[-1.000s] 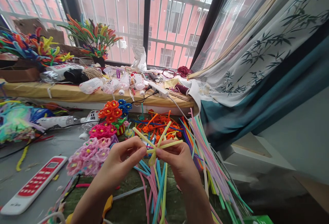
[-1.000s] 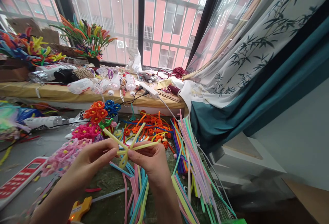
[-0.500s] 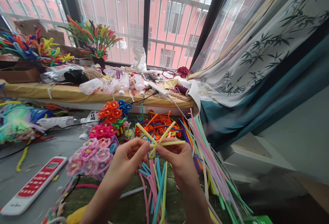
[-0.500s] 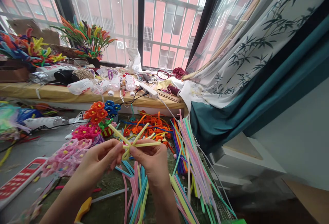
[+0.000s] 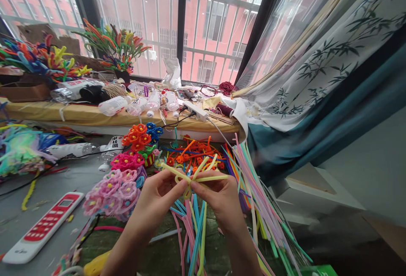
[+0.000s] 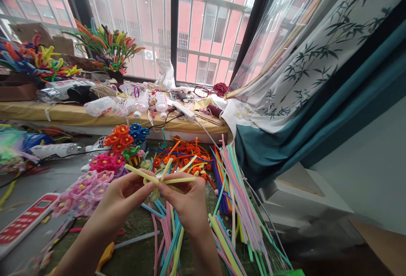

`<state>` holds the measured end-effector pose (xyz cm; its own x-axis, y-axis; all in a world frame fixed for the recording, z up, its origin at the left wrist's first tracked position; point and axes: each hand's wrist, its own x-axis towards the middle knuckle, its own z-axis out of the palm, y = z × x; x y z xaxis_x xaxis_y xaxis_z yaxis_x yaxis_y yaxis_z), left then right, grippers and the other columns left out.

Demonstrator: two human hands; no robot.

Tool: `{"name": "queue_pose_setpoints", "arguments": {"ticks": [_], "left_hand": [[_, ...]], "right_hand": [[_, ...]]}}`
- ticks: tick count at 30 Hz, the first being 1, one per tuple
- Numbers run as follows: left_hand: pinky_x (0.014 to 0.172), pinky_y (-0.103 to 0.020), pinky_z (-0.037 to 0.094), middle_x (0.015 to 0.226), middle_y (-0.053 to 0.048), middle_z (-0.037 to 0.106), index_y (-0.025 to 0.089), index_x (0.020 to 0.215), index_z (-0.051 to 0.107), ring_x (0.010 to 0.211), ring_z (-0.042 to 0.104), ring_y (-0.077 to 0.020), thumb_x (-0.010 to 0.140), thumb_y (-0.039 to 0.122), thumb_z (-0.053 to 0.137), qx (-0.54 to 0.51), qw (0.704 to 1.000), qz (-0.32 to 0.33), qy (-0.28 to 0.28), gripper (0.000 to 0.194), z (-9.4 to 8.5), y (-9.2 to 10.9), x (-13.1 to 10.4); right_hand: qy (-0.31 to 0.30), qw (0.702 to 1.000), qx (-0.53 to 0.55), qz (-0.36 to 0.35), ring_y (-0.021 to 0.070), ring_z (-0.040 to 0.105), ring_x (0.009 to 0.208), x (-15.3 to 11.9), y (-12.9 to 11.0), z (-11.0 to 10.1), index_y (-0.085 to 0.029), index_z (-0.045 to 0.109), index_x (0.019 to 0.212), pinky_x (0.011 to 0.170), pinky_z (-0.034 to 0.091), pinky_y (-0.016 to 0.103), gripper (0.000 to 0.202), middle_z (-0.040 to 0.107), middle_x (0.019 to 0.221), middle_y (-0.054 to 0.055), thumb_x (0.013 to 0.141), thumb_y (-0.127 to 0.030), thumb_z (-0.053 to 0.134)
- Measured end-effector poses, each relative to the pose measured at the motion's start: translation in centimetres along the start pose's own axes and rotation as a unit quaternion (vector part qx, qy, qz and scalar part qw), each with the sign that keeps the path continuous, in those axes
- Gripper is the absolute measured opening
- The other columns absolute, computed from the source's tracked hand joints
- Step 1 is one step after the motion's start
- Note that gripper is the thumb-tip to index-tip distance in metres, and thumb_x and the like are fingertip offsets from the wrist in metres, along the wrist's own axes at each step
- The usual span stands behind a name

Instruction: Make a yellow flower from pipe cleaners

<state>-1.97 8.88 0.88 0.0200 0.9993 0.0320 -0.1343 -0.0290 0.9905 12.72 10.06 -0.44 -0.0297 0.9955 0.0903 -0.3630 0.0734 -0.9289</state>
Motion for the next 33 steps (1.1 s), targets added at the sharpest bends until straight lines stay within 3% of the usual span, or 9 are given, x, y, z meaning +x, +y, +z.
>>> {"name": "queue_pose_setpoints", "arguments": {"ticks": [7,11,16,18,20,22,24,26,33], "left_hand": [[0.066,-0.022,0.053,0.073,-0.001,0.073,0.017,0.082,0.077,0.069,0.065,-0.0148,0.076,0.028,0.08,0.031,0.998,0.055,-0.01,0.013,-0.5,-0.6,0.1],[0.057,-0.02,0.053,0.069,-0.002,0.075,0.017,0.079,0.078,0.061,0.067,-0.0143,0.079,0.019,0.076,0.127,0.968,0.215,-0.023,0.002,-1.0,-1.0,0.6],[0.067,-0.023,0.057,0.08,-0.006,0.079,0.016,0.09,0.074,0.069,0.072,-0.0153,0.09,0.005,0.058,0.343,0.777,0.528,-0.003,0.019,-1.2,-0.7,0.6],[0.067,-0.026,0.056,0.079,-0.008,0.078,0.014,0.094,0.072,0.069,0.071,-0.0165,0.095,0.006,0.05,0.448,0.666,0.596,0.01,0.024,-1.4,-0.6,0.4],[0.07,-0.027,0.055,0.08,-0.008,0.078,0.013,0.097,0.072,0.07,0.07,-0.0172,0.098,0.008,0.046,0.5,0.614,0.61,0.02,0.026,-1.7,-0.7,0.4],[0.073,-0.026,0.054,0.082,-0.008,0.077,0.014,0.095,0.073,0.073,0.07,-0.0164,0.096,0.011,0.052,0.459,0.689,0.561,0.015,0.021,-1.8,-0.9,0.6],[0.068,-0.022,0.052,0.079,-0.005,0.076,0.017,0.087,0.075,0.07,0.067,-0.0146,0.091,0.02,0.064,0.333,0.854,0.4,0.006,0.012,-1.9,-1.0,1.0],[0.056,-0.02,0.047,0.068,-0.002,0.072,0.017,0.077,0.074,0.06,0.061,-0.0126,0.086,0.038,0.07,0.198,0.96,0.199,0.0,0.023,-1.7,-1.1,1.4],[0.037,-0.018,0.029,0.048,0.003,0.052,0.015,0.061,0.063,0.04,0.039,-0.0068,0.074,0.065,0.068,0.004,0.997,-0.065,-0.051,0.052,-0.1,-1.6,1.5]], "right_hand": [[0.002,1.0,0.015,0.011,0.0143,0.069,0.064,0.2,0.3,-0.5,-0.019,0.081,0.067,0.064,0.055,0.022,0.015,0.077,0.067,0.002,0.057,-0.023,0.092],[0.007,0.999,0.046,0.028,0.0125,0.066,0.058,0.4,0.4,-0.7,-0.018,0.08,0.064,0.058,0.053,0.021,0.015,0.076,0.064,0.002,0.055,-0.024,0.091],[-0.003,0.994,0.097,0.055,0.0102,0.061,0.051,0.7,0.6,-0.6,-0.017,0.08,0.062,0.052,0.051,0.019,0.019,0.072,0.058,0.001,0.049,-0.024,0.093],[-0.012,0.991,0.115,0.064,0.0092,0.06,0.051,0.7,0.8,-0.6,-0.018,0.08,0.062,0.052,0.05,0.018,0.019,0.073,0.057,0.0,0.049,-0.023,0.093],[-0.014,0.991,0.122,0.06,0.0097,0.063,0.055,0.7,1.0,-0.6,-0.018,0.08,0.063,0.055,0.051,0.018,0.018,0.074,0.061,0.0,0.051,-0.022,0.092],[-0.008,0.994,0.106,0.031,0.012,0.067,0.061,0.8,1.0,-0.7,-0.019,0.08,0.067,0.059,0.053,0.019,0.016,0.077,0.066,0.001,0.055,-0.022,0.091],[0.004,0.997,0.071,-0.01,0.0154,0.071,0.068,0.8,0.8,-0.9,-0.02,0.08,0.07,0.064,0.056,0.023,0.013,0.079,0.072,0.002,0.06,-0.021,0.089],[0.009,0.998,0.034,-0.045,0.0176,0.074,0.073,0.8,0.7,-1.0,-0.021,0.08,0.073,0.069,0.058,0.026,0.012,0.08,0.076,0.002,0.064,-0.019,0.087],[-0.025,0.987,-0.103,-0.121,0.0146,0.07,0.075,0.7,1.1,-1.6,-0.024,0.077,0.096,0.073,0.056,0.024,0.023,0.076,0.081,-0.002,0.075,-0.016,0.077]]}}
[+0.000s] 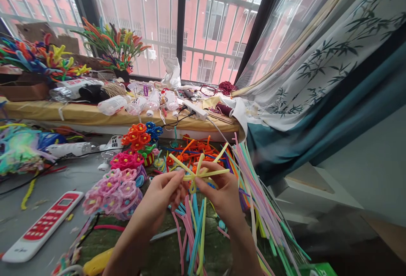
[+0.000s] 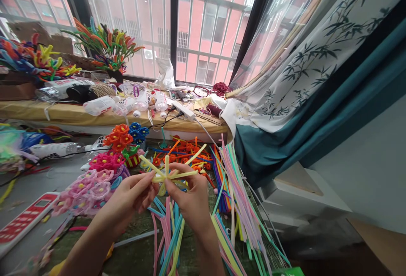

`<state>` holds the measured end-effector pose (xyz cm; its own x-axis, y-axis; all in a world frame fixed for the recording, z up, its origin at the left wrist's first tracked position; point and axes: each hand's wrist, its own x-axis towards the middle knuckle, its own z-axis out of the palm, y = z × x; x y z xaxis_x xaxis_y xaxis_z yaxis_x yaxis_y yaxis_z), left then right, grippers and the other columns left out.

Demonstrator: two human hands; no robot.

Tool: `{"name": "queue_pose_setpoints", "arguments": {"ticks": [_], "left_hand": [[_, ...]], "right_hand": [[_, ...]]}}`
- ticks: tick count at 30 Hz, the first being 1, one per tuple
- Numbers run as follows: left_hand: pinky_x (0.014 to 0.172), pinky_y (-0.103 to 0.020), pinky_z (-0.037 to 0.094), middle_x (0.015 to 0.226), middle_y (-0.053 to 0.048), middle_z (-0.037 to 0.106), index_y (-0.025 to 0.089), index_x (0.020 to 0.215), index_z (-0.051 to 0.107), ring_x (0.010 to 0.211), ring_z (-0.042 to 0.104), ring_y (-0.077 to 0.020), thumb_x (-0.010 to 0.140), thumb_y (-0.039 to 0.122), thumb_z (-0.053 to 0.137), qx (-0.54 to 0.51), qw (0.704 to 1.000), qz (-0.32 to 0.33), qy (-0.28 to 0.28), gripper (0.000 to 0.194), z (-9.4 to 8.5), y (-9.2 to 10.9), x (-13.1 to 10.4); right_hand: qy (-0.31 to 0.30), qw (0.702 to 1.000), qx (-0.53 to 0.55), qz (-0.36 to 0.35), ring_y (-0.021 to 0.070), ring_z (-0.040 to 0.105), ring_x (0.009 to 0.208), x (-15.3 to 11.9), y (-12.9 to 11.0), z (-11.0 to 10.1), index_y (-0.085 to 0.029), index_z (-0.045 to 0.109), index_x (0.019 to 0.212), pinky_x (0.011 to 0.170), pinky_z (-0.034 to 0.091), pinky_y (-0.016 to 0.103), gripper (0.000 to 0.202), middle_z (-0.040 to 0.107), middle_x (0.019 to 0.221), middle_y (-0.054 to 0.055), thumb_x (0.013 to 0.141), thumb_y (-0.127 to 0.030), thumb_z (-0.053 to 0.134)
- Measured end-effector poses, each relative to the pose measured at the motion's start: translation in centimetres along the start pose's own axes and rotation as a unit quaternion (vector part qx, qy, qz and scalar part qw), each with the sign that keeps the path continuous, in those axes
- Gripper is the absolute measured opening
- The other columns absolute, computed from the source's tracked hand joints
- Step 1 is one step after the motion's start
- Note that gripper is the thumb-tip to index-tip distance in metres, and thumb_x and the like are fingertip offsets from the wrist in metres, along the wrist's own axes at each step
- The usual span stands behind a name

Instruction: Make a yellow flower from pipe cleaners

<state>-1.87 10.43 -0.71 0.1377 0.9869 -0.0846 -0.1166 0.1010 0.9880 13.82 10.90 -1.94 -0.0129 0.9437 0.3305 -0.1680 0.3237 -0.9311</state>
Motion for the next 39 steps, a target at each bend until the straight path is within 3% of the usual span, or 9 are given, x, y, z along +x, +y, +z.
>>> {"name": "queue_pose_setpoints", "arguments": {"ticks": [12,17,22,24,26,28,30,34,39], "left_hand": [[0.044,-0.014,0.031,0.056,0.003,0.056,0.014,0.073,0.072,0.049,0.042,-0.0051,0.066,0.043,0.084,-0.074,0.997,-0.023,-0.028,0.032,0.3,-0.3,-0.1],[0.055,-0.017,0.044,0.066,0.001,0.065,0.016,0.081,0.072,0.058,0.055,-0.0095,0.082,0.025,0.073,0.12,0.976,0.182,0.002,0.01,0.6,0.1,-0.6],[0.064,-0.023,0.051,0.076,-0.004,0.07,0.014,0.095,0.066,0.065,0.062,-0.014,0.093,0.008,0.054,0.447,0.714,0.535,0.065,0.013,0.1,-0.2,-1.5],[0.074,-0.029,0.053,0.085,-0.01,0.074,0.01,0.107,0.065,0.077,0.067,-0.0196,0.098,0.008,0.042,0.536,0.597,0.595,0.056,0.025,-0.2,-0.3,-2.1],[0.08,-0.031,0.053,0.094,-0.014,0.076,0.008,0.115,0.065,0.085,0.068,-0.0222,0.099,0.008,0.035,0.575,0.552,0.602,0.051,0.034,-0.2,-0.4,-2.5],[0.082,-0.03,0.052,0.095,-0.012,0.076,0.013,0.112,0.066,0.085,0.068,-0.0212,0.097,0.007,0.041,0.54,0.606,0.578,0.076,0.029,0.2,-0.3,-2.7],[0.074,-0.026,0.052,0.083,-0.006,0.074,0.018,0.095,0.068,0.074,0.066,-0.0174,0.093,0.01,0.053,0.44,0.73,0.508,0.12,0.017,0.9,0.0,-2.5],[0.045,-0.02,0.037,0.056,0.002,0.057,0.018,0.065,0.064,0.049,0.048,-0.0099,0.092,0.03,0.058,0.16,0.958,0.207,0.119,0.03,2.2,0.7,-2.1],[0.041,-0.014,0.027,0.055,0.004,0.053,0.016,0.068,0.071,0.047,0.04,-0.0052,0.071,0.046,0.08,-0.14,0.987,-0.079,0.018,0.031,1.9,0.7,-2.1]], "right_hand": [[-0.032,0.993,-0.093,-0.059,0.0116,0.067,0.068,-0.3,-0.6,-0.3,-0.028,0.074,0.1,0.068,0.055,0.02,0.029,0.073,0.078,-0.005,0.077,-0.011,0.071],[0.007,0.999,-0.01,-0.03,0.0123,0.07,0.074,-0.2,-0.6,-0.1,-0.027,0.075,0.095,0.073,0.056,0.02,0.031,0.075,0.083,-0.004,0.071,-0.007,0.073],[0.013,0.994,0.099,0.032,0.0121,0.071,0.07,-0.3,-1.0,-0.2,-0.026,0.077,0.093,0.068,0.056,0.019,0.032,0.076,0.076,-0.004,0.066,-0.009,0.079],[0.007,0.989,0.136,0.061,0.012,0.07,0.067,-0.4,-1.2,-0.2,-0.025,0.077,0.092,0.063,0.056,0.018,0.031,0.076,0.074,-0.003,0.064,-0.011,0.081],[0.002,0.985,0.155,0.076,0.0118,0.069,0.065,-0.5,-1.5,-0.2,-0.024,0.077,0.092,0.061,0.055,0.018,0.031,0.076,0.074,-0.003,0.063,-0.012,0.082],[0.0,0.988,0.139,0.065,0.0122,0.07,0.067,-0.7,-1.9,-0.2,-0.025,0.076,0.095,0.064,0.056,0.019,0.033,0.076,0.076,-0.003,0.066,-0.011,0.08],[0.009,0.996,0.086,0.023,0.0129,0.07,0.07,-0.8,-2.3,-0.1,-0.027,0.074,0.1,0.068,0.056,0.021,0.034,0.075,0.078,-0.004,0.071,-0.011,0.077],[-0.01,0.995,-0.067,-0.077,0.0159,0.071,0.073,-1.2,-2.9,-0.4,-0.028,0.071,0.108,0.071,0.057,0.026,0.032,0.075,0.083,-0.002,0.081,-0.012,0.072],[-0.052,0.961,-0.2,-0.183,0.0154,0.073,0.084,-1.2,-2.7,-1.0,-0.034,0.067,0.115,0.078,0.054,0.024,0.037,0.078,0.096,-0.004,0.086,-0.012,0.071]]}}
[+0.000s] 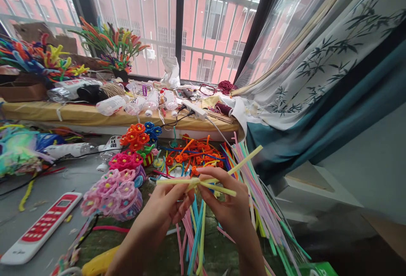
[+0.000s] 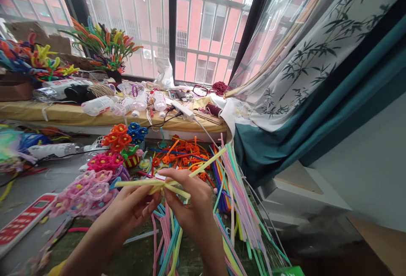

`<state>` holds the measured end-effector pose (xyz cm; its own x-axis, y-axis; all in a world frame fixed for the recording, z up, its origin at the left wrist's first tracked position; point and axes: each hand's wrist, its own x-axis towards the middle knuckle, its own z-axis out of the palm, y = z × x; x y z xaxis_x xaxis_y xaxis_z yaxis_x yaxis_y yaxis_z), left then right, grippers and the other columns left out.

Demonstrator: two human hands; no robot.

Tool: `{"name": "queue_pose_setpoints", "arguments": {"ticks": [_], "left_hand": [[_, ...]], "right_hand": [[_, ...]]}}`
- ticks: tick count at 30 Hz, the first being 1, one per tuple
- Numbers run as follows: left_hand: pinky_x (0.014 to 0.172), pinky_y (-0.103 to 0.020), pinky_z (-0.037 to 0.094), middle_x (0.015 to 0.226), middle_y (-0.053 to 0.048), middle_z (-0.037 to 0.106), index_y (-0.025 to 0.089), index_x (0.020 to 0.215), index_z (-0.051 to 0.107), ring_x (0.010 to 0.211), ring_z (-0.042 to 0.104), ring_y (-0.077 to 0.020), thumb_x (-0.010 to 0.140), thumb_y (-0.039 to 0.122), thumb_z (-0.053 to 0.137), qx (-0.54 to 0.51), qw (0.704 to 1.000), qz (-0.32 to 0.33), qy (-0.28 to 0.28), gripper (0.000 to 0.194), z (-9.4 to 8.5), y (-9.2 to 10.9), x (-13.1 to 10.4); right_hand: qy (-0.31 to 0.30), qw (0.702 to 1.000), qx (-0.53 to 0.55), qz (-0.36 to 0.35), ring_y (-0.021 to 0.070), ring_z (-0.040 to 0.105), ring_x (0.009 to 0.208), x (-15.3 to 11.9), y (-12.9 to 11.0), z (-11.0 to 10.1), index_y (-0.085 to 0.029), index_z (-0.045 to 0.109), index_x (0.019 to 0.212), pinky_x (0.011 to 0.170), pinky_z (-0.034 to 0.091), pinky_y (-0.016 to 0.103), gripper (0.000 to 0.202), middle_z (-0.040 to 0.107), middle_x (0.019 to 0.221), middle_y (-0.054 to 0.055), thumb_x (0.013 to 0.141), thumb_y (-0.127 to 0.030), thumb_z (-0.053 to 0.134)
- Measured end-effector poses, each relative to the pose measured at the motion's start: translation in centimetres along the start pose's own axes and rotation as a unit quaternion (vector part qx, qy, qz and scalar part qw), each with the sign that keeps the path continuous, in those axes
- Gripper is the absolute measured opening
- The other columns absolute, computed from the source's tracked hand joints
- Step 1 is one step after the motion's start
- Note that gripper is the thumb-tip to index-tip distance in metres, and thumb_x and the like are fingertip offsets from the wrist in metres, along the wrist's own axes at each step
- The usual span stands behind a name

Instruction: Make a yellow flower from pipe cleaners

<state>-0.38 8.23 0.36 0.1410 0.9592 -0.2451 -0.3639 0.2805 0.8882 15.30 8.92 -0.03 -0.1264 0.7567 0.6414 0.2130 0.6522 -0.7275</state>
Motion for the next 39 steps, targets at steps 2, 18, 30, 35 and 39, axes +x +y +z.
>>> {"name": "queue_pose_setpoints", "arguments": {"ticks": [2,18,30,35,39], "left_hand": [[0.042,-0.013,0.03,0.059,0.003,0.055,0.016,0.069,0.074,0.048,0.042,-0.0042,0.064,0.045,0.085,-0.05,0.998,-0.038,-0.019,0.032,-0.4,0.0,0.1],[0.056,-0.023,0.043,0.066,0.0,0.063,0.02,0.077,0.069,0.056,0.053,-0.0127,0.086,0.015,0.064,0.419,0.789,0.448,0.035,0.011,-0.9,0.4,-0.3],[0.053,-0.021,0.041,0.06,0.002,0.06,0.02,0.074,0.065,0.052,0.053,-0.0117,0.09,0.021,0.062,0.398,0.834,0.382,0.016,0.016,-0.5,0.7,-0.7],[0.047,-0.02,0.033,0.058,0.002,0.058,0.019,0.069,0.069,0.052,0.046,-0.0106,0.082,0.036,0.068,0.249,0.941,0.227,-0.014,0.022,-0.2,1.2,-0.9],[0.042,-0.019,0.028,0.054,0.002,0.057,0.018,0.065,0.067,0.047,0.041,-0.0083,0.08,0.041,0.07,0.219,0.962,0.16,-0.031,0.028,-0.2,1.3,-1.0]], "right_hand": [[-0.015,0.999,-0.022,-0.028,0.0147,0.074,0.085,0.0,0.2,-0.1,-0.035,0.066,0.116,0.077,0.053,0.023,0.037,0.078,0.099,-0.005,0.088,-0.012,0.07],[0.047,0.98,0.151,0.117,0.0169,0.073,0.074,0.0,0.2,1.2,-0.026,0.07,0.095,0.069,0.057,0.025,0.022,0.077,0.083,-0.001,0.079,-0.012,0.073],[0.042,0.939,0.278,0.2,0.014,0.069,0.07,0.6,0.9,0.7,-0.023,0.07,0.09,0.068,0.056,0.022,0.022,0.071,0.075,-0.004,0.071,-0.018,0.08],[0.016,0.933,0.292,0.208,0.0155,0.069,0.072,0.5,1.2,-0.1,-0.024,0.069,0.097,0.069,0.056,0.024,0.026,0.071,0.076,-0.002,0.074,-0.026,0.081],[0.019,0.929,0.303,0.212,0.0155,0.067,0.074,0.7,1.0,0.2,-0.023,0.068,0.103,0.07,0.055,0.025,0.03,0.069,0.081,-0.001,0.077,-0.033,0.079]]}}
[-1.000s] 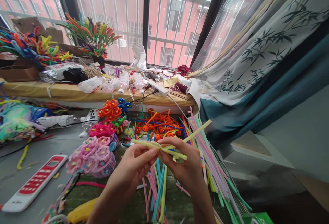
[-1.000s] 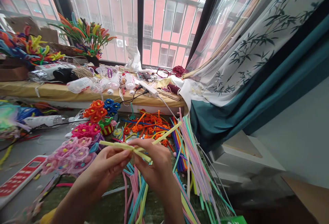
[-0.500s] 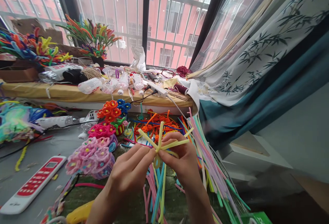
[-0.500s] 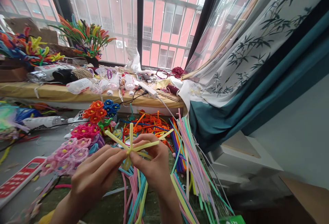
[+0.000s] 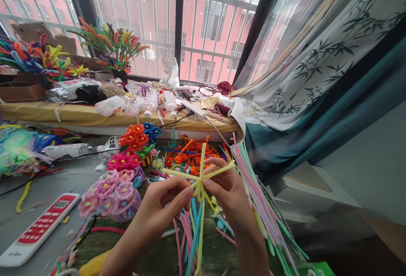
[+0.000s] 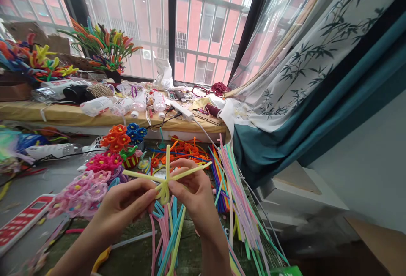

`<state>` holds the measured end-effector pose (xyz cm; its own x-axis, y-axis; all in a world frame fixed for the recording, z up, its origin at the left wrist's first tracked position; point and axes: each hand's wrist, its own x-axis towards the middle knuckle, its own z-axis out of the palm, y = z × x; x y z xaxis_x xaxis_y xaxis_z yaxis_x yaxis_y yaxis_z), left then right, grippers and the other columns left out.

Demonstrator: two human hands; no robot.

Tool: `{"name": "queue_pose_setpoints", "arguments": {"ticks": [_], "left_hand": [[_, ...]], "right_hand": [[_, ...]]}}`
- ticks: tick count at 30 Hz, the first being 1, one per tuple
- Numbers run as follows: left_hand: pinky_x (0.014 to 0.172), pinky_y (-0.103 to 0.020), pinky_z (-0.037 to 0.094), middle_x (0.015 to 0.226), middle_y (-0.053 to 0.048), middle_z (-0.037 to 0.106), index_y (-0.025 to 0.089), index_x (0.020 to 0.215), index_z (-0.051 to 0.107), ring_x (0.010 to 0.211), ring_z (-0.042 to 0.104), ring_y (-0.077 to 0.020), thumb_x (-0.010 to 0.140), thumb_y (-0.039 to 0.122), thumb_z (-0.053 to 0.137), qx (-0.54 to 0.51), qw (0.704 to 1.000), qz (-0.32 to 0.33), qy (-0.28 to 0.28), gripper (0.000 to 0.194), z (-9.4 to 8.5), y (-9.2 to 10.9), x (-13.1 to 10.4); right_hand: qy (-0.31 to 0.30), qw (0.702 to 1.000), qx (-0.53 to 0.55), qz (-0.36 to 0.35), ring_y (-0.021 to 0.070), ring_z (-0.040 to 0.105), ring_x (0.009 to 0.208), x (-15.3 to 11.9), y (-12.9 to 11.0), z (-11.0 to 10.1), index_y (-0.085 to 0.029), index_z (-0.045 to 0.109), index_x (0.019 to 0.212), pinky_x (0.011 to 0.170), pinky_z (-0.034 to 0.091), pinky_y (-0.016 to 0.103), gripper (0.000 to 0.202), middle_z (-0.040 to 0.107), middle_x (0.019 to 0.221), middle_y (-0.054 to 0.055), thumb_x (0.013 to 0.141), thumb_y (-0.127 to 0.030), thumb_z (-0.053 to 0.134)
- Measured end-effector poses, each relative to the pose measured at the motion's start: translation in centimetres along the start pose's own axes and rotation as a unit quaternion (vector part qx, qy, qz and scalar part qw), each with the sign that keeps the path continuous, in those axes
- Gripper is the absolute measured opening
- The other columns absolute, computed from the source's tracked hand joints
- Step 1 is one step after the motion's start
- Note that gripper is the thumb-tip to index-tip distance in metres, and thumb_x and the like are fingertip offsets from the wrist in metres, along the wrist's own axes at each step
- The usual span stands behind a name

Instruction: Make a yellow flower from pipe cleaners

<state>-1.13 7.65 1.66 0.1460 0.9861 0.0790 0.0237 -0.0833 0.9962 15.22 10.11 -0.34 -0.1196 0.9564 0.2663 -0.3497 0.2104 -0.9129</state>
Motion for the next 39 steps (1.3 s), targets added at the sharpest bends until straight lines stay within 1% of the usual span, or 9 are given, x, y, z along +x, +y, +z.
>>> {"name": "queue_pose_setpoints", "arguments": {"ticks": [5,8,11,13,16,19,28,36,39], "left_hand": [[0.04,-0.017,0.025,0.05,0.004,0.055,0.018,0.063,0.064,0.044,0.04,-0.0067,0.078,0.045,0.073,-0.024,0.996,-0.021,0.078,0.032,0.1,0.1,0.0],[0.041,-0.015,0.026,0.051,0.005,0.054,0.017,0.064,0.064,0.044,0.04,-0.0055,0.077,0.048,0.075,-0.063,0.992,-0.034,0.103,0.035,0.0,-0.2,0.2],[0.042,-0.015,0.029,0.053,0.004,0.056,0.016,0.066,0.066,0.045,0.042,-0.0052,0.075,0.048,0.077,-0.095,0.991,-0.036,0.087,0.035,0.1,-0.7,0.4],[0.042,-0.015,0.028,0.053,0.004,0.056,0.016,0.067,0.067,0.044,0.041,-0.0047,0.075,0.048,0.078,-0.11,0.99,-0.037,0.079,0.034,0.4,-0.9,0.6],[0.042,-0.015,0.025,0.05,0.005,0.053,0.015,0.067,0.067,0.044,0.038,-0.0041,0.075,0.047,0.077,-0.109,0.989,-0.047,0.083,0.034,1.0,-0.7,0.5],[0.041,-0.015,0.022,0.049,0.006,0.052,0.015,0.069,0.067,0.043,0.037,-0.0042,0.077,0.044,0.075,-0.067,0.992,-0.054,0.092,0.031,1.5,-0.4,0.4],[0.051,-0.017,0.038,0.059,0.001,0.062,0.016,0.068,0.073,0.053,0.052,-0.0091,0.076,0.031,0.071,0.002,0.999,0.008,0.038,0.018,0.8,-0.1,0.2],[0.046,-0.018,0.031,0.056,0.001,0.06,0.015,0.066,0.074,0.05,0.043,-0.0078,0.08,0.035,0.07,-0.001,1.0,-0.007,-0.001,0.024,0.4,0.2,0.1],[0.053,-0.018,0.041,0.063,0.001,0.066,0.017,0.074,0.074,0.058,0.055,-0.011,0.075,0.031,0.075,-0.032,0.999,0.014,0.042,0.014,0.5,0.3,0.1]], "right_hand": [[0.139,0.989,-0.041,-0.036,0.0171,0.069,0.078,0.2,-0.2,-0.8,-0.026,0.057,0.114,0.072,0.056,0.028,0.04,0.07,0.091,0.0,0.081,-0.037,0.077],[0.216,0.971,-0.103,-0.018,0.0139,0.064,0.062,0.0,-0.6,-1.8,-0.022,0.064,0.092,0.057,0.051,0.022,0.027,0.067,0.073,-0.001,0.08,-0.043,0.077],[0.05,0.989,-0.122,0.066,0.0136,0.062,0.054,-0.3,-0.7,-1.7,-0.016,0.069,0.064,0.054,0.051,0.023,0.041,0.065,0.058,0.002,0.082,-0.052,0.073],[-0.005,0.994,-0.074,0.081,0.014,0.064,0.054,-0.3,-0.5,-0.7,-0.016,0.075,0.07,0.055,0.053,0.023,0.037,0.069,0.06,0.003,0.078,-0.052,0.076],[0.056,0.996,0.012,0.071,0.0151,0.067,0.059,0.0,-0.1,1.0,-0.019,0.079,0.079,0.056,0.056,0.024,0.031,0.076,0.071,0.003,0.064,-0.044,0.089],[0.071,0.995,0.028,0.071,0.0122,0.064,0.055,0.2,0.2,1.8,-0.018,0.079,0.072,0.054,0.055,0.021,0.025,0.075,0.067,0.003,0.066,-0.041,0.088],[0.044,0.992,0.053,0.107,0.0074,0.056,0.04,0.1,-0.1,0.8,-0.014,0.077,0.062,0.041,0.042,0.016,0.027,0.065,0.048,0.0,0.067,-0.038,0.087],[0.009,0.993,0.046,0.108,0.0072,0.058,0.044,-0.3,-0.4,1.1,-0.014,0.076,0.065,0.045,0.043,0.015,0.025,0.066,0.052,0.0,0.071,-0.035,0.086],[0.007,0.993,0.035,0.115,0.007,0.058,0.043,-0.4,-0.5,1.0,-0.014,0.077,0.067,0.044,0.043,0.015,0.024,0.066,0.051,-0.001,0.07,-0.035,0.087]]}}
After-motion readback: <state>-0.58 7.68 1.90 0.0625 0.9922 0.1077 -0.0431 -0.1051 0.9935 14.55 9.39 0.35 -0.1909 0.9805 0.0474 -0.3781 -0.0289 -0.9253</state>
